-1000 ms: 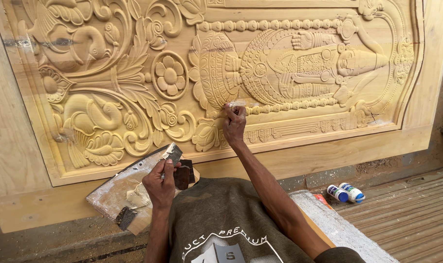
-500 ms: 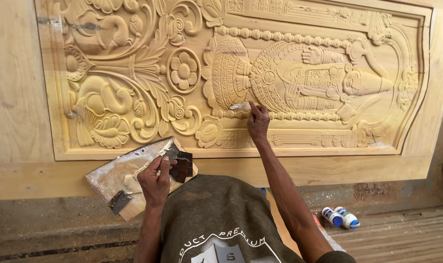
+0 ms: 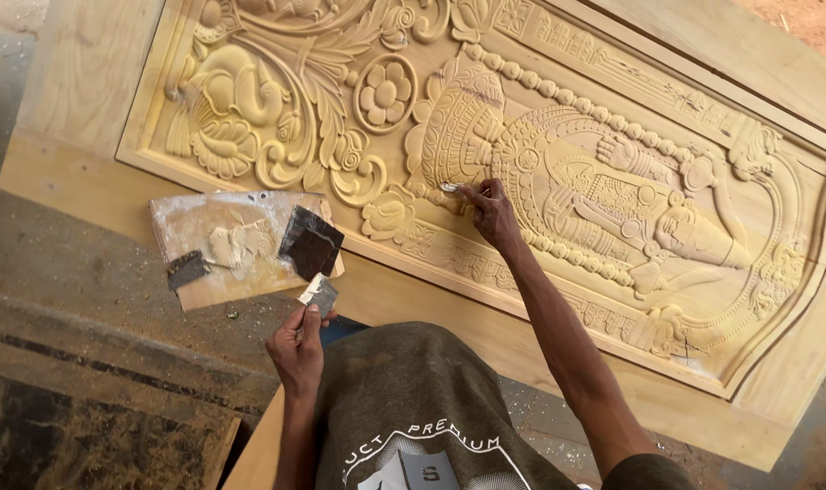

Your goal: The person applies white putty into the intricate carvings of a wooden door using a small handheld applicator.

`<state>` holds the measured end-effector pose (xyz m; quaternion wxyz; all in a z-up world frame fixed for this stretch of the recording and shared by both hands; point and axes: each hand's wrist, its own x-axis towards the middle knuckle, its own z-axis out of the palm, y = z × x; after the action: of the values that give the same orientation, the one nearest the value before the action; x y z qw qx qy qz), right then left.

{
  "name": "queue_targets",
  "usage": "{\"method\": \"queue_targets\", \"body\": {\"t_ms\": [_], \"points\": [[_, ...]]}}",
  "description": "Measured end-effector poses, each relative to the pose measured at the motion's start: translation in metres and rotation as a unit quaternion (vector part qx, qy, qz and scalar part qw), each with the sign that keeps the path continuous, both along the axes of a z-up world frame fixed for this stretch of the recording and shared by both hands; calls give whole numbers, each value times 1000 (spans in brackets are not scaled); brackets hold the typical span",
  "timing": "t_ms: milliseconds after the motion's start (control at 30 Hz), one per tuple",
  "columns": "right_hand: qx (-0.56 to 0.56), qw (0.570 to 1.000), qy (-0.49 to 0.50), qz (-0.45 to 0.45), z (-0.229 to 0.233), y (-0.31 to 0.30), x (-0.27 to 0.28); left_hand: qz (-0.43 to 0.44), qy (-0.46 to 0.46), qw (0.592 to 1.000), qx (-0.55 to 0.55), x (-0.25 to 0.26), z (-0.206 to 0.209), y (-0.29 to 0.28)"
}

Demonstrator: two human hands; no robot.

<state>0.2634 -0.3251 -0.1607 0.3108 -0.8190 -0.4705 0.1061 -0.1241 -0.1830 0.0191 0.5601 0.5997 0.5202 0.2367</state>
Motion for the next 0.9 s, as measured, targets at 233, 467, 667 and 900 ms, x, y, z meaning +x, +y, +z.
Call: {"method": "queue_targets", "body": {"t_ms": [233,467,667,900], "points": [[-153,981,-76,87,-9,-6,14,103,41,994,-17,-37,-9,-82],[-42,997,-36,61,-16,-13,30,166,12,986,-2,-51,-7,-108],[-78,978,-163,104,-15,-13,17,150,26,988,10,-50,-1,-100],[-177,967,-154,96,-9,-4,18,150,5,989,10,-54,1,-95]]}}
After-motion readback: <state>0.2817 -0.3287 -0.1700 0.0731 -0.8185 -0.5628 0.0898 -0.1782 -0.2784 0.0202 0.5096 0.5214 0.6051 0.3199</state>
